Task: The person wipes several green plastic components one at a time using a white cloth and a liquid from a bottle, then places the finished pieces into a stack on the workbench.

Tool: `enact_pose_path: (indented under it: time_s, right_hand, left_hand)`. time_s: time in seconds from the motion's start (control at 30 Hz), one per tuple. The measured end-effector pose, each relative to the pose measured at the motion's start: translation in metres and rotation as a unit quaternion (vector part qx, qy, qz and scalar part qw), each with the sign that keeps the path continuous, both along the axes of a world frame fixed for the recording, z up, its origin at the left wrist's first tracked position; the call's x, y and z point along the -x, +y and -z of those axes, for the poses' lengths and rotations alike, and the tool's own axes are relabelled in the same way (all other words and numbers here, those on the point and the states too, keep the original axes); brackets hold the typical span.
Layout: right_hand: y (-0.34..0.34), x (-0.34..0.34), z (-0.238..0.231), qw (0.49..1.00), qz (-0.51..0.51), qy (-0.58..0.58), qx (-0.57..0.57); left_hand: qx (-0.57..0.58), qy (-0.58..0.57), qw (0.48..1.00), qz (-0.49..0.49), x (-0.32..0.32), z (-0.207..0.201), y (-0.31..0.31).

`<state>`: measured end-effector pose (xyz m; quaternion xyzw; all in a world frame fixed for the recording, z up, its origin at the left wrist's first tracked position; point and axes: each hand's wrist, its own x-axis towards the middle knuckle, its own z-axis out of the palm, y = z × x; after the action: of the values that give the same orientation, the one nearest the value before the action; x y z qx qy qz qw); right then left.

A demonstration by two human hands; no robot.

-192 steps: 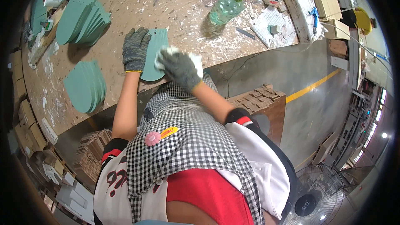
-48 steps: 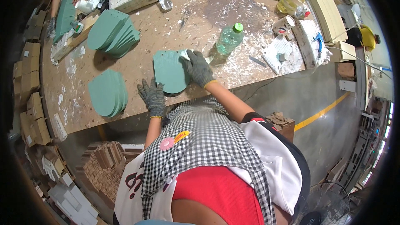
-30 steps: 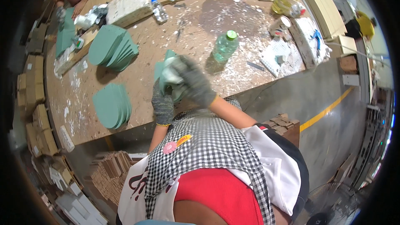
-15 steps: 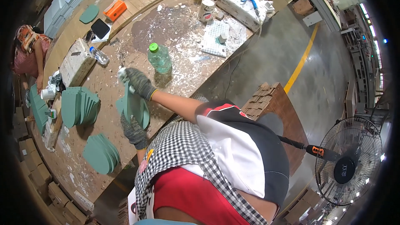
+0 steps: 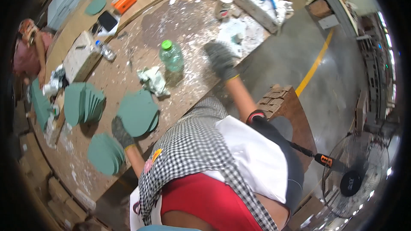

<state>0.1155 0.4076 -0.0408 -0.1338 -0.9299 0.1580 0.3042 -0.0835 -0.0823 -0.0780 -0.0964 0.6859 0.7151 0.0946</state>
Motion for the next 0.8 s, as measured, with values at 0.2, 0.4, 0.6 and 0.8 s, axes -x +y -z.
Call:
enact_pose_path:
  time_s: [0.2,0.4,0.6,0.8]
  right_hand:
    - [0.115,-0.028,0.031,0.913,0.345,-0.184,-0.120]
    - [0.102,-0.033,0.020,0.910,0.303,0.083,0.269]
    - [-0.087,0.001,-0.062,0.650,-0.067,0.000,0.757]
    - [-0.172,0.077,-0.002,0.631,-0.158,-0.105,0.752]
  left_hand:
    - [0.173,0.095,0.960,0.201,0.015,-0.037,0.064]
    - [0.313,0.094,0.911,0.252,0.024,-0.039,0.066]
    - [0.320,0.073,0.905,0.270,0.023,-0.039,0.061]
    - [0.308,0.099,0.907,0.271,0.018,-0.037,0.063]
